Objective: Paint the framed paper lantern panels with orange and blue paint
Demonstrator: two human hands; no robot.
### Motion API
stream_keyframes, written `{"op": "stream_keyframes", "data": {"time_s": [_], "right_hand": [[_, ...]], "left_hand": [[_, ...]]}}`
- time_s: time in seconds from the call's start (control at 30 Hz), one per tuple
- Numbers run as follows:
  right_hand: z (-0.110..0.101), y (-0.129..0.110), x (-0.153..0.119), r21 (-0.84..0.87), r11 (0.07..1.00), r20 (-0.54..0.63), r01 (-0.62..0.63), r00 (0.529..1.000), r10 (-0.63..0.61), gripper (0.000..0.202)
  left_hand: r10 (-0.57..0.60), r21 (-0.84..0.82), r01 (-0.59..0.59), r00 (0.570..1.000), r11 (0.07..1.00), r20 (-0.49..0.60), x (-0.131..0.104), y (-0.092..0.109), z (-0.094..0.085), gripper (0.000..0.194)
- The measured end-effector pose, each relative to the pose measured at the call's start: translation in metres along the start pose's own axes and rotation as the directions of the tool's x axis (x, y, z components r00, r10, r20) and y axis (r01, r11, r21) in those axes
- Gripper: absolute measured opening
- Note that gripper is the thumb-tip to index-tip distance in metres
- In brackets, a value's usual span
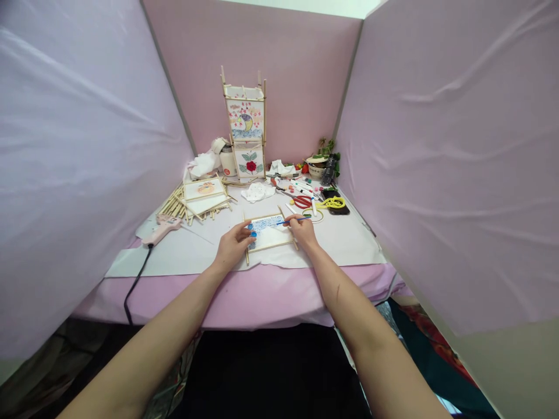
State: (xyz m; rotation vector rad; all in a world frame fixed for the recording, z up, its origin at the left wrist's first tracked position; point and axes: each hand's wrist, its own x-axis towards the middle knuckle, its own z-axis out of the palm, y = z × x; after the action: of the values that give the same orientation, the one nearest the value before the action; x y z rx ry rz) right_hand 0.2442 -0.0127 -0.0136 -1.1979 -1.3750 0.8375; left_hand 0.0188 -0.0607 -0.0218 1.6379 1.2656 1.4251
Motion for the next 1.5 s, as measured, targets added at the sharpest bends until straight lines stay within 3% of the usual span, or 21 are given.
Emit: {"op": "stream_keyframes", "data": {"time_s": [1.5], "right_hand": [[0.0004, 0.0018, 0.0001, -0.045, 0.999, 0.074, 0.017, 0.997, -0.014, 0.027]], "left_hand": [[-0.001, -0.01, 0.001, 1.0, 1.0, 0.014, 0.001, -0.0066, 0.0, 0.052]]}}
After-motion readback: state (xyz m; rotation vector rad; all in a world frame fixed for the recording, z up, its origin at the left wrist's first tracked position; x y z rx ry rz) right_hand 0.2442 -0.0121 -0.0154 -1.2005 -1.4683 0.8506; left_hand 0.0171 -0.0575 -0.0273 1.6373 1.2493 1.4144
